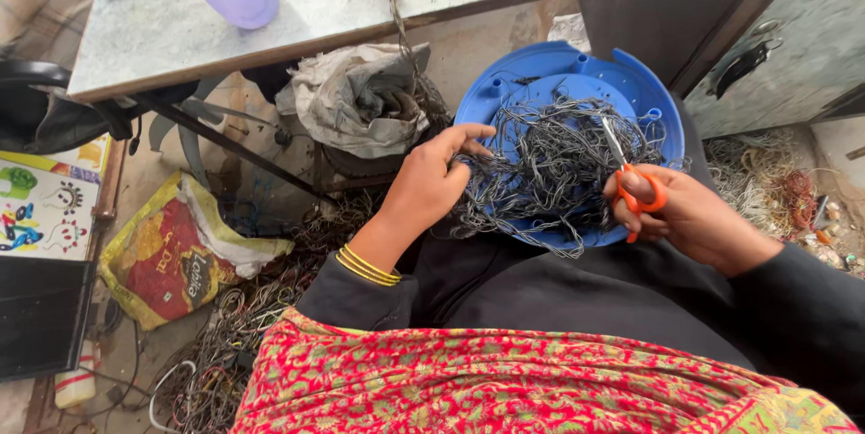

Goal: The person sits on the floor with a blue tray on their lap and uses orange-handled scissors to cut tangled black wires into smaller pieces. The person repeatedly picks up wire sections, cuts them, and places the cut pieces back into the tray.

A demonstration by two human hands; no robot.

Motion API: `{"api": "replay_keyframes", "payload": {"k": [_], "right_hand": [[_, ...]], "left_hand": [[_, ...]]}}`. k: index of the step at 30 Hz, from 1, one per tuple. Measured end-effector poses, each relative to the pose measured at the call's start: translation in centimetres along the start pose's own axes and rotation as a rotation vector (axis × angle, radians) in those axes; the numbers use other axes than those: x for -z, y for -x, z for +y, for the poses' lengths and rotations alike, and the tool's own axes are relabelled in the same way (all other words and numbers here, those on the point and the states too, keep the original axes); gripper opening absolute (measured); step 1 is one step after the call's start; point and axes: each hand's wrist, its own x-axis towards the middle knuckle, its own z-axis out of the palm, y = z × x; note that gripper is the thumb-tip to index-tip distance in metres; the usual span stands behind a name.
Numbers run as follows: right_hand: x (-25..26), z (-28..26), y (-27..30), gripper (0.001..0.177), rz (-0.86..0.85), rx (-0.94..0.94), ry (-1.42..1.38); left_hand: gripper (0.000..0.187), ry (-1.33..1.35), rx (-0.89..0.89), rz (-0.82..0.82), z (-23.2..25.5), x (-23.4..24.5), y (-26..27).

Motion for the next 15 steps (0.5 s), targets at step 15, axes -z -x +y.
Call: {"api": "replay_keyframes", "payload": {"k": [15], "right_hand": [[0.2,0.7,2.4,0.064,-0.436,-0.024,0.226]], "left_hand": [[0.05,-0.171,-0.279,0.06,0.5,0.6,0.3]]}}
